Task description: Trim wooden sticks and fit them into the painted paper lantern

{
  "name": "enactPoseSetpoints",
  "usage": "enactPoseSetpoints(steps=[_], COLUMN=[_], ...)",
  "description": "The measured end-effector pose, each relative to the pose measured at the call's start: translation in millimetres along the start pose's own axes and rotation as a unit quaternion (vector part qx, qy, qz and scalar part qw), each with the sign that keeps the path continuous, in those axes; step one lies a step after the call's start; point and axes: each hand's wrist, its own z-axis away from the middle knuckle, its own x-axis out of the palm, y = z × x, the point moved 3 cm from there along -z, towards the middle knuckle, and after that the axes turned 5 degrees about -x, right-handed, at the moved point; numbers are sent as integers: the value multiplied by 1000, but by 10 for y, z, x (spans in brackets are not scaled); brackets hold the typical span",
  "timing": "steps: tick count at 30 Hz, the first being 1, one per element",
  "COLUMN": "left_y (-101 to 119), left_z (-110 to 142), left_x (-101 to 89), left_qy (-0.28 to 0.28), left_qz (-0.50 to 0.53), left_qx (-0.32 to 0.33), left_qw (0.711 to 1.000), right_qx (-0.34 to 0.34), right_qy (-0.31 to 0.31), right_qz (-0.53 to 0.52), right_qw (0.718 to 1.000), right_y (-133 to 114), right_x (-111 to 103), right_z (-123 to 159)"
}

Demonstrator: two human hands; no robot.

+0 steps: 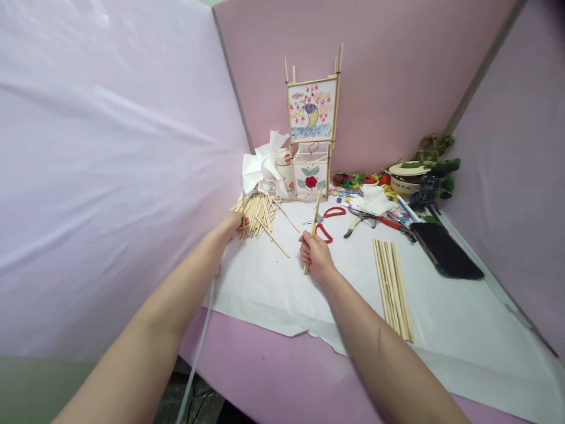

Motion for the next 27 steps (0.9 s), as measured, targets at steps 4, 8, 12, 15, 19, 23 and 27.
enactPoseSetpoints(steps=[4, 8, 12, 15, 19, 23, 27], left_y=[-102, -322, -511, -572, -593, -607, -617], left_z=[210, 522, 651, 648, 651, 655, 650], left_x=[397, 729, 876, 885, 865, 859, 825], left_qy=[-44, -89, -125, -147, -157, -156, -127], left_qz=[69, 125, 154, 163, 177, 190, 198], left_qx=[57, 125, 148, 145, 129, 114, 112], left_qw=[995, 980, 969, 965, 963, 962, 966], right_qx=[3, -2, -4, -5, -4, -6, -6], right_qy=[-2, 2, 4, 1, -1, -2, -4], right_qz=[-1, 2, 9, 9, 9, 11, 13], right_qw=[1000, 1000, 1000, 1000, 1000, 1000, 1000], right_y=[14, 16, 8, 13, 31, 43, 50], right_x=[-1, -9, 1, 9, 0, -16, -16], right_z=[7, 12, 8, 0, -11, -11, 4])
